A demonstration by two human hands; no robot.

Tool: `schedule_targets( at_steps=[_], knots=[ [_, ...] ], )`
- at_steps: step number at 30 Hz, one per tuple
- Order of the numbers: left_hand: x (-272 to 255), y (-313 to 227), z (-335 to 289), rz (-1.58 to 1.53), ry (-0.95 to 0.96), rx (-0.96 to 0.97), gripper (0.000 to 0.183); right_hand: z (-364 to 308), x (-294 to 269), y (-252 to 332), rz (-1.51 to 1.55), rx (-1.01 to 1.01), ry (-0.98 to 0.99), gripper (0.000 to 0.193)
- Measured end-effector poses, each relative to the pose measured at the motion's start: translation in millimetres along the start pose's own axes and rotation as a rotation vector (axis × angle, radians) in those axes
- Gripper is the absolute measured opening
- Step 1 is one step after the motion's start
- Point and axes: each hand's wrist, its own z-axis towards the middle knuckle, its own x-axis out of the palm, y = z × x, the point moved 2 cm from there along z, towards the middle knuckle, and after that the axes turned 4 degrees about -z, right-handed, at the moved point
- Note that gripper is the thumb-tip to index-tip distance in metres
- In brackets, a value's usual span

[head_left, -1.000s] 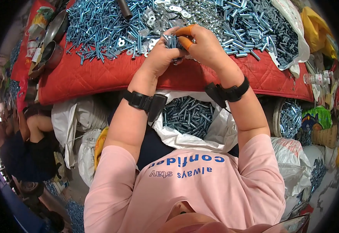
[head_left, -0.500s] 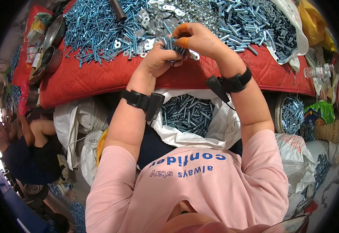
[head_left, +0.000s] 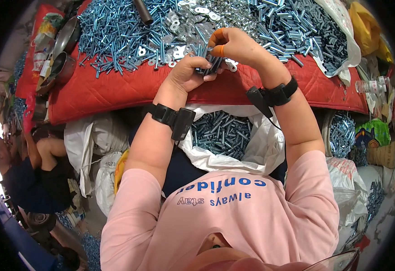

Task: Sort metal bolts and washers from a large pile into specific sets.

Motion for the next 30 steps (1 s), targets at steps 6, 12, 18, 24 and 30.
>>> schedule_targets(
  at_steps=[6,12,18,24,30],
  knots=[
    [8.0,2.0,-2.9,0.032,-0.135,0.019,0.043,-5.0,-3.3,8.2,-0.007,0.012,-0.196,0.02],
    [-6.4,11.7,1.1,0.003,-0.109,-0.021,0.035,-2.0,-13.3,16.2,0.031,-0.103,-0.356,0.021],
    [7.6,9.2,1.2,-0.308,-0.211,0.097,0.031,-17.8,0.1,22.8,-0.551,-0.695,-0.558,0.025],
    [-1.5,10.1,-0.2,-0.25,-0.399,0.151,0.025,-32.1,16.7,13.4,-0.601,-0.696,-0.392,0.021],
    [9.5,2.6,0.6,0.215,-0.364,0.11,0.021,-9.5,5.8,16.7,-0.239,-0.359,-0.409,0.025]
  ],
)
